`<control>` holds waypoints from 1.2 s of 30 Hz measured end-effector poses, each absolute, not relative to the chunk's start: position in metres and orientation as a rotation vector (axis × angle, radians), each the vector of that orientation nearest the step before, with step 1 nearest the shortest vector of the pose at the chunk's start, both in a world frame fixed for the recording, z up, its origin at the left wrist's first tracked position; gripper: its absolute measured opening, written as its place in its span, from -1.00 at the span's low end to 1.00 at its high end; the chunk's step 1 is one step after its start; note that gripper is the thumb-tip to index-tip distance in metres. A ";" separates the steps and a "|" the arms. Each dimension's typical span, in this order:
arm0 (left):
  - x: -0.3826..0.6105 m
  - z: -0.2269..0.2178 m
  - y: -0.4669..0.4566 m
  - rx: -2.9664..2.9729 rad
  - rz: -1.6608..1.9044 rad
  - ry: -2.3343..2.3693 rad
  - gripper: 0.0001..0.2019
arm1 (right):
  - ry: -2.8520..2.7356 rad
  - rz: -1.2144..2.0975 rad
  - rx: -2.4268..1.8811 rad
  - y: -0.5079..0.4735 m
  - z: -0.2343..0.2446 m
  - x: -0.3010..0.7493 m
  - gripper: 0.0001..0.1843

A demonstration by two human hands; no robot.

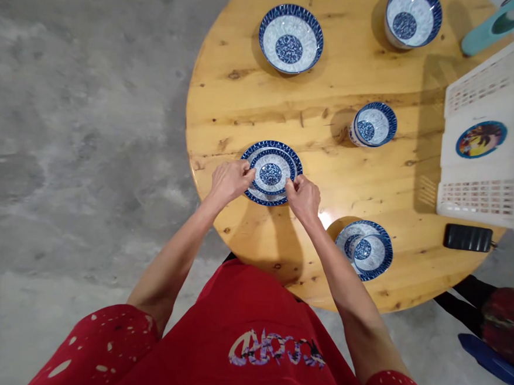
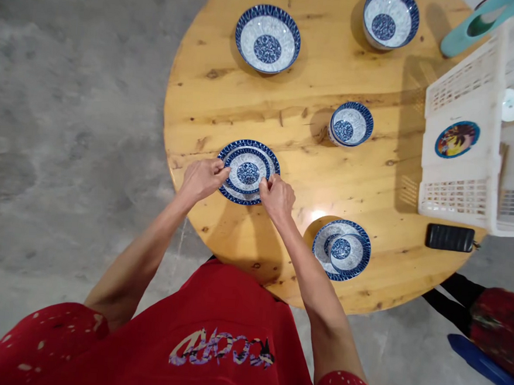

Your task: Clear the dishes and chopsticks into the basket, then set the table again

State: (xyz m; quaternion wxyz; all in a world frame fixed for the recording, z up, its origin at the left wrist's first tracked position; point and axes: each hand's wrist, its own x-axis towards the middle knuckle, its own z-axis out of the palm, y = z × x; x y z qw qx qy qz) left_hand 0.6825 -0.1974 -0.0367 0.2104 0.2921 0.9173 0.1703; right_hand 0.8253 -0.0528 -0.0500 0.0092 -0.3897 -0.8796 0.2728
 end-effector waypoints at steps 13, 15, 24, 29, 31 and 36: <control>0.670 -0.038 -0.275 0.299 1.006 2.572 -0.66 | -2.262 1.209 -1.489 -0.099 -0.028 0.920 -0.60; 0.675 -0.041 -0.290 0.184 1.108 2.528 -0.70 | -2.170 1.327 -1.507 -0.118 -0.029 0.928 -0.62; 0.743 -0.051 -0.339 0.167 1.191 2.317 -0.78 | -2.159 1.635 -1.305 -0.185 -0.047 0.979 -0.72; 0.794 -0.056 -0.364 0.301 1.042 2.255 -0.74 | -2.051 1.511 -1.418 -0.204 -0.045 1.038 -0.70; 0.813 -0.056 -0.381 0.352 1.014 2.247 -0.73 | -2.029 1.468 -1.447 -0.214 -0.044 1.059 -0.68; 0.852 -0.056 -0.439 0.354 0.990 2.314 -0.69 | -2.071 1.494 -1.350 -0.242 -0.050 1.082 -0.63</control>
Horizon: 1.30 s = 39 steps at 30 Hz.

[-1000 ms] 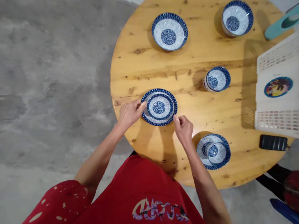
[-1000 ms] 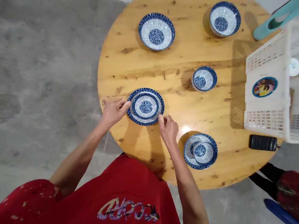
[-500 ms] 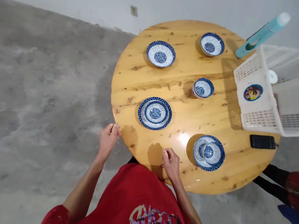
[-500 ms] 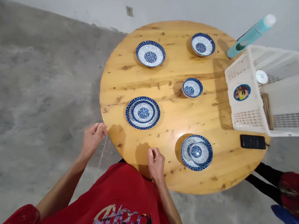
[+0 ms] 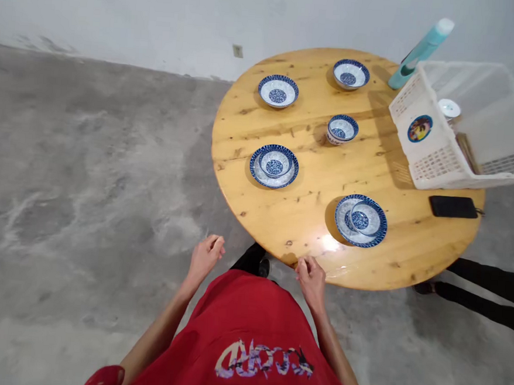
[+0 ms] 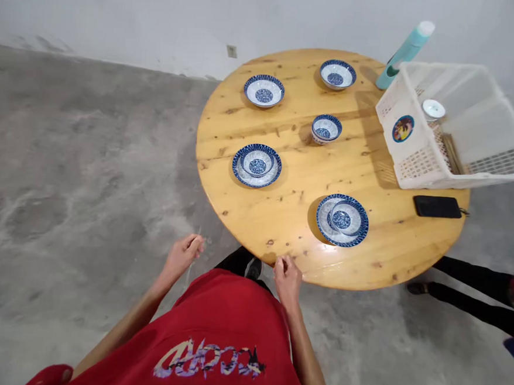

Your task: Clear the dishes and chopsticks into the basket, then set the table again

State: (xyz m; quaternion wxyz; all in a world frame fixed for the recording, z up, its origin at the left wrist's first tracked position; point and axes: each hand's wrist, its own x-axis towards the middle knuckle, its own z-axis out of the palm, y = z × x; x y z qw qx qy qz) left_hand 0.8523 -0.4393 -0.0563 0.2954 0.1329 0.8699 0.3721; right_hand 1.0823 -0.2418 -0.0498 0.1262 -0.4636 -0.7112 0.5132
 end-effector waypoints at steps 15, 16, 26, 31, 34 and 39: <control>0.804 -0.062 -0.501 0.225 1.069 2.390 -0.66 | -2.105 1.572 -1.272 -0.288 -0.051 1.026 -0.64; 0.792 -0.064 -0.510 0.223 1.053 2.401 -0.65 | -2.113 1.575 -1.264 -0.291 -0.051 1.010 -0.64; 0.636 -0.093 -0.637 -0.255 1.187 2.377 -0.67 | -2.294 1.625 -0.999 -0.355 -0.044 0.798 -0.72; 0.554 -0.084 -0.642 -0.139 1.117 2.444 -0.70 | -2.274 1.643 -1.015 -0.380 -0.042 0.740 -0.74; 0.515 -0.078 -0.613 0.039 1.159 2.427 -0.70 | -2.249 1.630 -1.070 -0.381 -0.042 0.723 -0.75; 0.475 -0.068 -0.535 0.284 1.232 2.273 -0.72 | -2.168 1.663 -1.155 -0.372 -0.042 0.688 -0.75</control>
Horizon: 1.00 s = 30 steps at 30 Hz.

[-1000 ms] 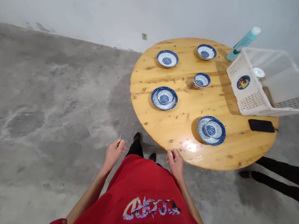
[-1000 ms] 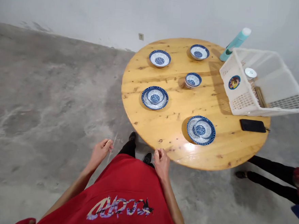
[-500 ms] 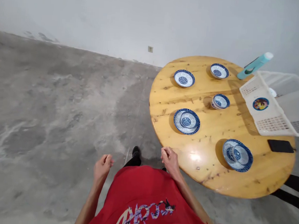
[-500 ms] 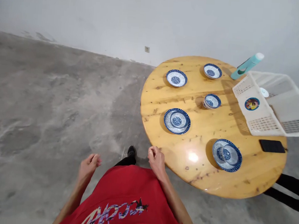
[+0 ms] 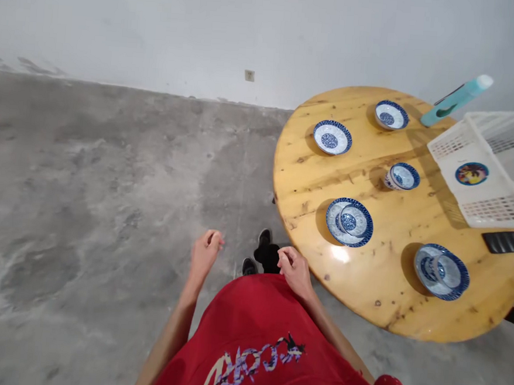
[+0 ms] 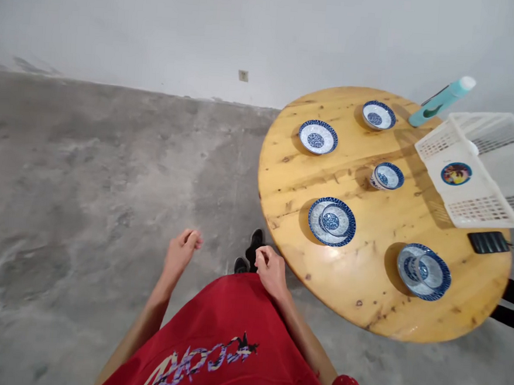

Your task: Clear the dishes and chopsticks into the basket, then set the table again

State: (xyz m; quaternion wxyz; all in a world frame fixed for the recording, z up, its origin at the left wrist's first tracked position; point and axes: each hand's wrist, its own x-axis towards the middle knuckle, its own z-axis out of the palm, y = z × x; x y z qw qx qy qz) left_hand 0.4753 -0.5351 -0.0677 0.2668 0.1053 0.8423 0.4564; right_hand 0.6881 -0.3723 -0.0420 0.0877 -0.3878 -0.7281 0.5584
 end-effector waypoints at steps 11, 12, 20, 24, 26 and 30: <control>0.373 -0.054 -0.393 0.691 0.940 2.123 -0.71 | -2.016 1.707 -1.229 -0.302 -0.070 0.570 -0.80; 0.362 -0.053 -0.382 0.700 0.884 2.119 -0.71 | -1.987 1.710 -1.253 -0.292 -0.071 0.558 -0.80; 0.296 -0.041 -0.284 0.822 0.744 2.046 -0.72 | -1.805 1.601 -1.356 -0.210 -0.055 0.496 -0.78; 0.290 -0.032 -0.226 0.963 0.727 1.943 -0.71 | -1.728 1.428 -1.481 -0.180 -0.041 0.501 -0.75; 0.290 -0.027 -0.196 1.029 0.730 1.890 -0.72 | -1.638 1.377 -1.542 -0.171 -0.038 0.511 -0.74; 0.298 -0.016 -0.133 1.161 0.749 1.776 -0.73 | -1.329 1.319 -1.600 -0.154 -0.033 0.535 -0.74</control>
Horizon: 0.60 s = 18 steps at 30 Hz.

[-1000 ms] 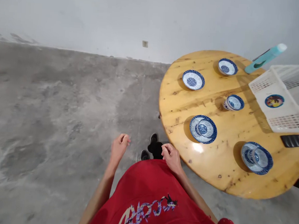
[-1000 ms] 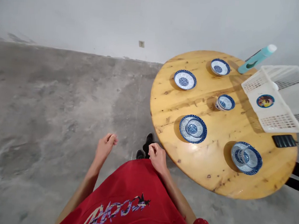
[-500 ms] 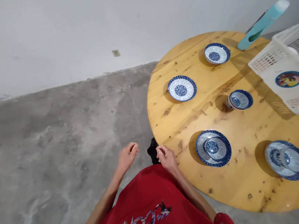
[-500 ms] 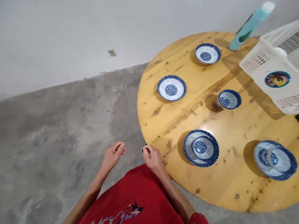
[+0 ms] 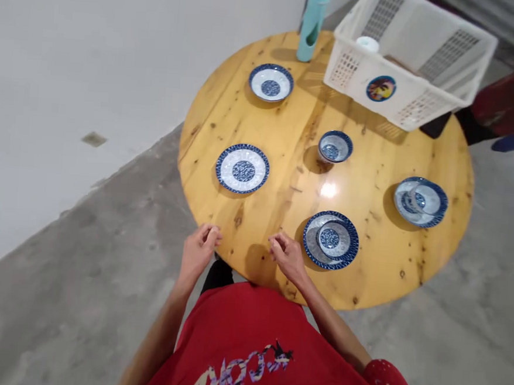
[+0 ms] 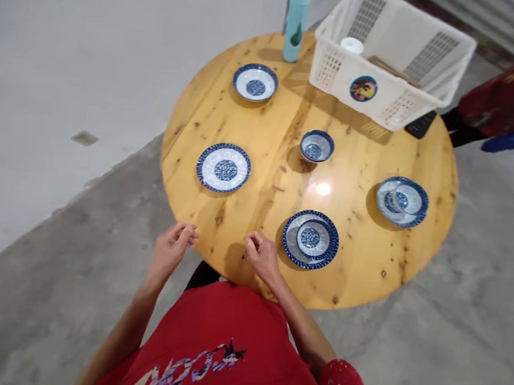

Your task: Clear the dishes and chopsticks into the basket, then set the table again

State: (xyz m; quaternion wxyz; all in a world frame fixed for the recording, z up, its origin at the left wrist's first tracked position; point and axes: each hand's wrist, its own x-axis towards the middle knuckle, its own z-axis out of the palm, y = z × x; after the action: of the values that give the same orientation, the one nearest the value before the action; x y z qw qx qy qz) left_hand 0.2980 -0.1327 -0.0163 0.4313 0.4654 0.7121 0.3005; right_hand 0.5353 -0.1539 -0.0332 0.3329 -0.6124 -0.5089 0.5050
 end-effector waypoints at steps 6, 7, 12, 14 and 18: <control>0.316 0.001 -0.042 1.340 0.769 1.562 -0.75 | -0.981 1.066 -1.674 -0.103 -0.010 0.571 -0.75; 0.317 0.002 -0.027 1.374 0.759 1.529 -0.76 | -0.960 1.006 -1.708 -0.092 -0.007 0.575 -0.75; 0.306 -0.006 0.048 1.481 0.670 1.401 -0.77 | -0.831 0.773 -1.856 -0.029 -0.009 0.597 -0.74; 0.297 -0.011 0.077 1.480 0.644 1.356 -0.78 | -0.745 0.682 -1.937 0.000 -0.017 0.609 -0.74; 0.274 -0.014 0.127 1.480 0.582 1.298 -0.76 | -0.569 0.485 -2.164 0.056 -0.034 0.639 -0.71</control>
State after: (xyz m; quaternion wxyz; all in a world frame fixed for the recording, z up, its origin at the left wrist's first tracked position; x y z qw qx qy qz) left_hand 0.2739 0.1272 -0.0140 0.5179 0.6169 0.5407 0.2425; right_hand 0.6390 0.0559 -0.0338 0.4132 -0.8608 -0.2263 0.1927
